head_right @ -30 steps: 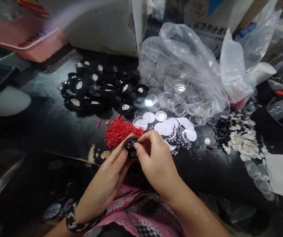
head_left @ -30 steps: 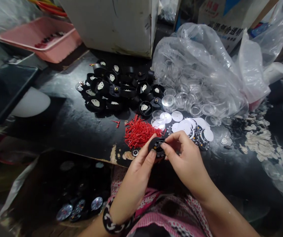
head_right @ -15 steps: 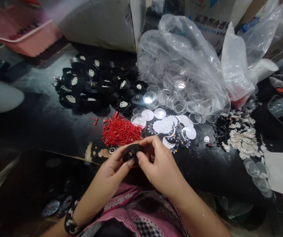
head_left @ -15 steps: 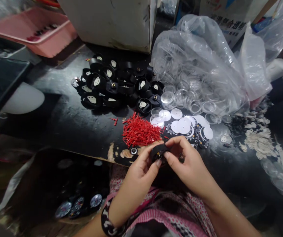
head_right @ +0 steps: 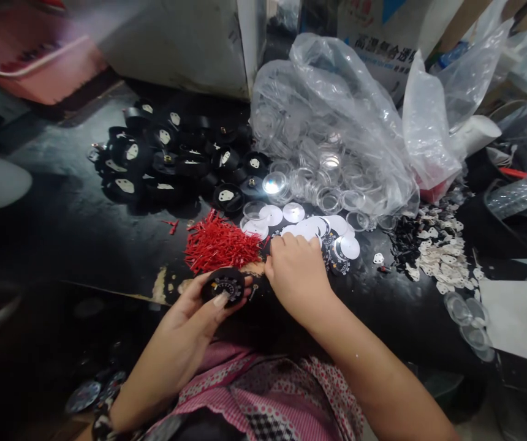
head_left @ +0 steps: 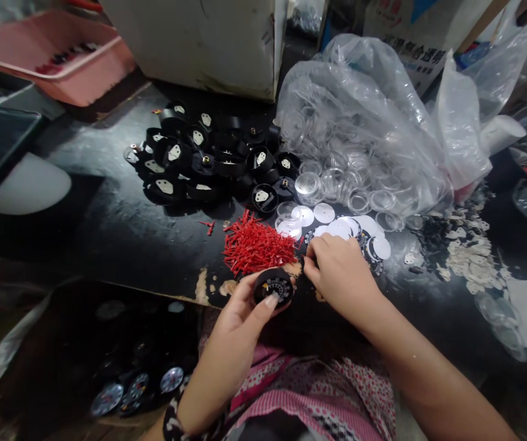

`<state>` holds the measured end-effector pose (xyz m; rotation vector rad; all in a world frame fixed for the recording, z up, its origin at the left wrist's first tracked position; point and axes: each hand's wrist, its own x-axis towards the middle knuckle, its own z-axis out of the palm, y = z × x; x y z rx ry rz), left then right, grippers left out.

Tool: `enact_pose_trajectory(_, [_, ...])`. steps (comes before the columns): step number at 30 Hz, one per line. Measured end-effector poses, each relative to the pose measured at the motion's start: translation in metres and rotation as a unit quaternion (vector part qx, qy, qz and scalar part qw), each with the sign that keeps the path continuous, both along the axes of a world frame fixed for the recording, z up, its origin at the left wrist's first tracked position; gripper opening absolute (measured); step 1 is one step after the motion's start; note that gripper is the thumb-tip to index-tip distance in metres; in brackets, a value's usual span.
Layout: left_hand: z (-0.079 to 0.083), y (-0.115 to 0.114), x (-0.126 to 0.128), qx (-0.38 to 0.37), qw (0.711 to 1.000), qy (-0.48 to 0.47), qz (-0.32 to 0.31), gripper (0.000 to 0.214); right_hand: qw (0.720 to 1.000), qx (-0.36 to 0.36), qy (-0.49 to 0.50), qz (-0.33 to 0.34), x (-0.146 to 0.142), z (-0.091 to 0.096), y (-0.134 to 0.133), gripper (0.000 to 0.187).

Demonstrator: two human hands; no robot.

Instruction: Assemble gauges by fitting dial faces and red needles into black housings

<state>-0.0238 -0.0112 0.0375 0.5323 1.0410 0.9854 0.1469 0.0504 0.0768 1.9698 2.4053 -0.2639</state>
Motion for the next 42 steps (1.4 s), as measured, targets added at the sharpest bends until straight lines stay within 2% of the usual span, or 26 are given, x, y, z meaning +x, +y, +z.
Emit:
enact_pose_trajectory(2, [0.005,0.002,0.002,-0.031,0.997,-0.056,0.043,0.027,1.0,-0.005,0.012,0.0,-0.002,0.0,0.004,0.011])
enact_pose_trajectory(4, [0.01,0.006,0.004,-0.06,0.99,-0.111,0.066,0.024,0.994,-0.019,0.104,-0.008,-0.003,0.002,0.001,0.01])
enact_pose_trajectory(7, [0.016,0.013,0.005,-0.11,0.971,-0.207,0.043,0.018,0.955,-0.039,0.294,-0.012,-0.002,0.005,-0.011,0.007])
enact_pose_trajectory(10, [0.018,0.018,0.008,-0.124,0.959,-0.249,0.049,0.017,0.928,-0.018,0.371,-0.01,-0.002,0.006,-0.021,0.004])
enact_pose_trajectory(14, [0.017,0.016,0.011,-0.082,0.97,-0.213,0.08,0.019,0.936,-0.003,0.353,-0.004,-0.003,0.007,-0.026,0.002])
enact_pose_trajectory(19, [0.019,0.01,0.011,-0.012,0.984,-0.15,0.096,0.018,0.956,0.022,0.294,0.003,-0.006,0.011,-0.029,0.009])
enact_pose_trajectory(22, [0.016,0.011,0.012,0.009,0.988,-0.107,0.108,0.029,0.943,0.007,0.333,0.007,-0.007,0.016,-0.032,0.011])
enact_pose_trajectory(25, [0.008,0.014,0.014,0.024,0.995,-0.045,0.08,0.036,0.926,-0.021,0.376,0.013,-0.009,0.02,-0.034,0.009])
enact_pose_trajectory(29, [0.003,0.012,0.019,0.049,0.999,-0.005,0.018,0.029,0.941,-0.018,0.338,0.004,-0.011,0.022,-0.035,0.011])
enact_pose_trajectory(37, [0.018,0.01,0.015,0.084,0.995,0.06,0.002,0.021,0.933,-0.034,0.358,-0.012,-0.008,0.023,-0.038,0.014])
enact_pose_trajectory(42, [0.023,0.01,0.015,0.109,0.988,0.109,0.026,0.017,0.937,-0.027,0.347,-0.011,-0.01,0.024,-0.041,0.016])
